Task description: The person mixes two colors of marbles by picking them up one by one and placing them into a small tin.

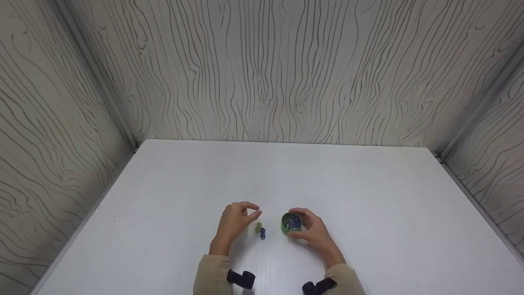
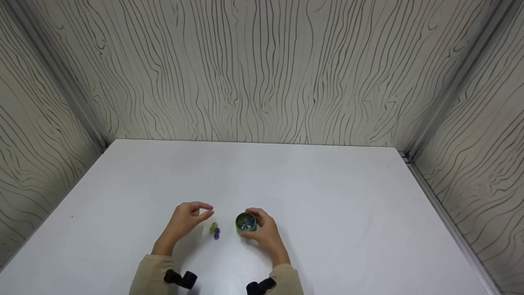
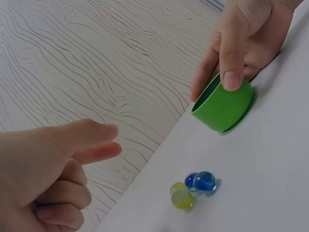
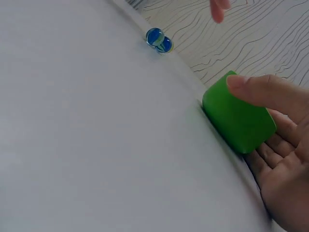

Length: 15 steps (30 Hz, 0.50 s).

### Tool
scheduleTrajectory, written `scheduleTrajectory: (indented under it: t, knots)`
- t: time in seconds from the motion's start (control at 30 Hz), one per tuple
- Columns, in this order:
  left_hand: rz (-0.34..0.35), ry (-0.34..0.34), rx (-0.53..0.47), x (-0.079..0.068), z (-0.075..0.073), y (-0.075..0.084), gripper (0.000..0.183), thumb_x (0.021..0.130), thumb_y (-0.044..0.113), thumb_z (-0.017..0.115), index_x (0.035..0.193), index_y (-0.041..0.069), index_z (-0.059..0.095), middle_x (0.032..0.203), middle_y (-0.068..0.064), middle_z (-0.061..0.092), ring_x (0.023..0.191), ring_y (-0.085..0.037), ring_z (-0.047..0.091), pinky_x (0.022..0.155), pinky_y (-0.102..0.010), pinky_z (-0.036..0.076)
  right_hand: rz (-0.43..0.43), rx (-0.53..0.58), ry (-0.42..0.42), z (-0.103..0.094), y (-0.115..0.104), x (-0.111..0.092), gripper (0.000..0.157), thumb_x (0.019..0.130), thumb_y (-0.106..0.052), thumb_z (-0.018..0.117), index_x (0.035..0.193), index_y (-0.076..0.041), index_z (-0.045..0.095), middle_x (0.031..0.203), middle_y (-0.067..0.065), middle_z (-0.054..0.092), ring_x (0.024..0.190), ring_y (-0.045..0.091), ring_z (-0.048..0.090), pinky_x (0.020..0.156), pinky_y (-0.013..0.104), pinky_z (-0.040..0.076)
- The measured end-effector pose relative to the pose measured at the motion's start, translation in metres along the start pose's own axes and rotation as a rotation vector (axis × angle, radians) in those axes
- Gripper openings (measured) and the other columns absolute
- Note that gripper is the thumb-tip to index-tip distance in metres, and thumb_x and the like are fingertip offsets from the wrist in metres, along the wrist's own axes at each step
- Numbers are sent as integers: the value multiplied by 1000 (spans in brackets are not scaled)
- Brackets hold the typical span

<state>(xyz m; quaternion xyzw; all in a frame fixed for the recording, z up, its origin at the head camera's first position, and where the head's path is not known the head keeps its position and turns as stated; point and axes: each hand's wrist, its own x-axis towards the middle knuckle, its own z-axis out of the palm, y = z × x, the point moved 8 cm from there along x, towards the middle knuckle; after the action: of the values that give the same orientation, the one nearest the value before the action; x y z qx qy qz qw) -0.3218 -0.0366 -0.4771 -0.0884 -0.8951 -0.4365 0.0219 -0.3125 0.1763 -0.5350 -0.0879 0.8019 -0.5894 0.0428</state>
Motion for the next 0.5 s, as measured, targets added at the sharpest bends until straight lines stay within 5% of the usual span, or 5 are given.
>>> scheduleTrajectory:
  t: [0.17, 0.5]
  knots:
    - [-18, -48, 51, 0, -2, -9, 22, 86, 25, 70, 98, 7, 75, 67, 4, 47, 60, -8, 39, 54, -19, 31, -4, 9, 12, -2, 1, -2, 65, 72, -11, 82, 131, -5, 54, 137, 15, 56, 132, 18, 51, 115, 27, 33]
    - [-41, -128, 58, -7, -5, -19, 21, 77, 14, 75, 95, 5, 75, 68, 3, 43, 61, -10, 38, 55, -22, 32, -1, 51, -13, 0, -4, 2, 68, 71, -9, 82, 131, 0, 52, 138, 19, 55, 134, 30, 48, 117, 41, 27]
